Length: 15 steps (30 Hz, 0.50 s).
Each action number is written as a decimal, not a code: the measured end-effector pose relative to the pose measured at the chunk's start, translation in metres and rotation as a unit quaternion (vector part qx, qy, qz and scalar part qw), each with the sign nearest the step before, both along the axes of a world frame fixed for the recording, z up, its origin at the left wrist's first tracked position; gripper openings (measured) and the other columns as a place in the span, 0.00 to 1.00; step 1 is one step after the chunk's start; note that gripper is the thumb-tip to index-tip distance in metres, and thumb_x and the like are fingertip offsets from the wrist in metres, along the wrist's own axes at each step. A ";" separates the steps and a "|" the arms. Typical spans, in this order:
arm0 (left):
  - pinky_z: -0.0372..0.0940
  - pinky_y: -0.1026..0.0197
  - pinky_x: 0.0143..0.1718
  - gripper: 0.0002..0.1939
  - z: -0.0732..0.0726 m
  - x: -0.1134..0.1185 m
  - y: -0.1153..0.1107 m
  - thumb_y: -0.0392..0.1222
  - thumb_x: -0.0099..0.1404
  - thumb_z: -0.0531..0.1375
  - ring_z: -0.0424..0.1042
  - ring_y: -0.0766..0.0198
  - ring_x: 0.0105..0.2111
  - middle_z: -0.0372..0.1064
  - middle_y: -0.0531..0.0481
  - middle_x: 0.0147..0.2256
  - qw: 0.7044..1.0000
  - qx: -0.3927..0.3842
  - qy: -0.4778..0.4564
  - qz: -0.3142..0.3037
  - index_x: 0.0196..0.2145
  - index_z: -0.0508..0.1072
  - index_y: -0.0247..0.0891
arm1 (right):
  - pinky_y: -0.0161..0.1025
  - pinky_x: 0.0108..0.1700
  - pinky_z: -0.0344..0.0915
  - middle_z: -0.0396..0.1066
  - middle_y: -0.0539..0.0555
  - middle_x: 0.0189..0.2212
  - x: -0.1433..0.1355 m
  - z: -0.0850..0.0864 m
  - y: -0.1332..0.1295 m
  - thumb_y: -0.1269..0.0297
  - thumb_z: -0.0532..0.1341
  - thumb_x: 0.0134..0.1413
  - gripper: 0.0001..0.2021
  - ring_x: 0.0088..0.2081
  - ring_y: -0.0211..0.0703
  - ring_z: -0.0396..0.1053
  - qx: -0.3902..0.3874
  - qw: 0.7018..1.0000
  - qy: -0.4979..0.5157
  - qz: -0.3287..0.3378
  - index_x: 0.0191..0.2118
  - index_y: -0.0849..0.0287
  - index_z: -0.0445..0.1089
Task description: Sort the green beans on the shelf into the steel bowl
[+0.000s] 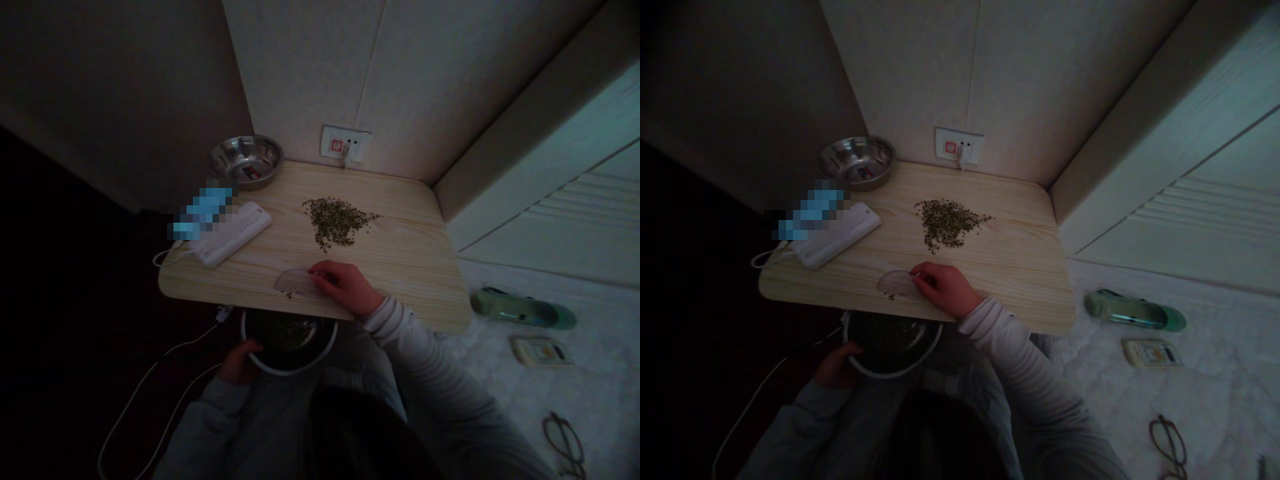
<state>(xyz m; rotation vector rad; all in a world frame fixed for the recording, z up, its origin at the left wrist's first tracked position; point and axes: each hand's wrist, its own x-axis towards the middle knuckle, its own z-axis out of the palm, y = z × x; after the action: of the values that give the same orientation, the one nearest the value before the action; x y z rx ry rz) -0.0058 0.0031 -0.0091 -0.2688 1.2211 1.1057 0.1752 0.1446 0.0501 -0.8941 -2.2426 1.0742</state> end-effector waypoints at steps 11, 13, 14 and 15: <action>0.65 0.50 0.37 0.14 -0.008 -0.006 -0.001 0.26 0.40 0.53 0.71 0.50 0.35 0.74 0.47 0.23 1.000 -0.009 -0.006 -0.024 0.25 0.74 0.31 | 0.28 0.25 0.56 0.66 0.49 0.22 -0.003 0.001 -0.008 0.64 0.52 0.51 0.11 0.22 0.30 0.59 -0.001 1.000 0.006 0.015 0.37 0.63 0.66; 0.65 0.51 0.37 0.12 -0.010 -0.006 -0.002 0.26 0.40 0.54 0.71 0.51 0.34 0.74 0.47 0.23 1.000 -0.003 -0.006 -0.018 0.23 0.74 0.32 | 0.28 0.26 0.57 0.67 0.50 0.23 -0.003 0.001 -0.010 0.64 0.52 0.51 0.11 0.22 0.30 0.60 0.003 1.000 0.007 0.019 0.37 0.63 0.66; 0.65 0.51 0.37 0.12 -0.010 -0.006 -0.002 0.25 0.40 0.54 0.71 0.51 0.34 0.74 0.47 0.23 1.000 0.000 -0.005 -0.012 0.23 0.74 0.32 | 0.28 0.26 0.57 0.67 0.50 0.23 -0.003 0.001 -0.011 0.64 0.52 0.51 0.11 0.23 0.30 0.60 0.003 1.000 0.005 0.021 0.37 0.63 0.66; 0.65 0.52 0.37 0.12 -0.010 -0.006 -0.002 0.25 0.40 0.54 0.71 0.52 0.34 0.74 0.47 0.23 1.000 0.003 -0.006 -0.008 0.22 0.74 0.32 | 0.28 0.27 0.58 0.67 0.50 0.24 -0.003 0.002 -0.012 0.64 0.52 0.51 0.11 0.23 0.31 0.61 0.003 1.000 0.003 0.023 0.37 0.63 0.66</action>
<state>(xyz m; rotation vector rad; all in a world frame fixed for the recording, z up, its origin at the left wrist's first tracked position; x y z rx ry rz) -0.0117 0.0014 -0.0188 -0.2587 1.2076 1.0924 0.1720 0.1328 0.0518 -0.8387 -2.2713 1.0888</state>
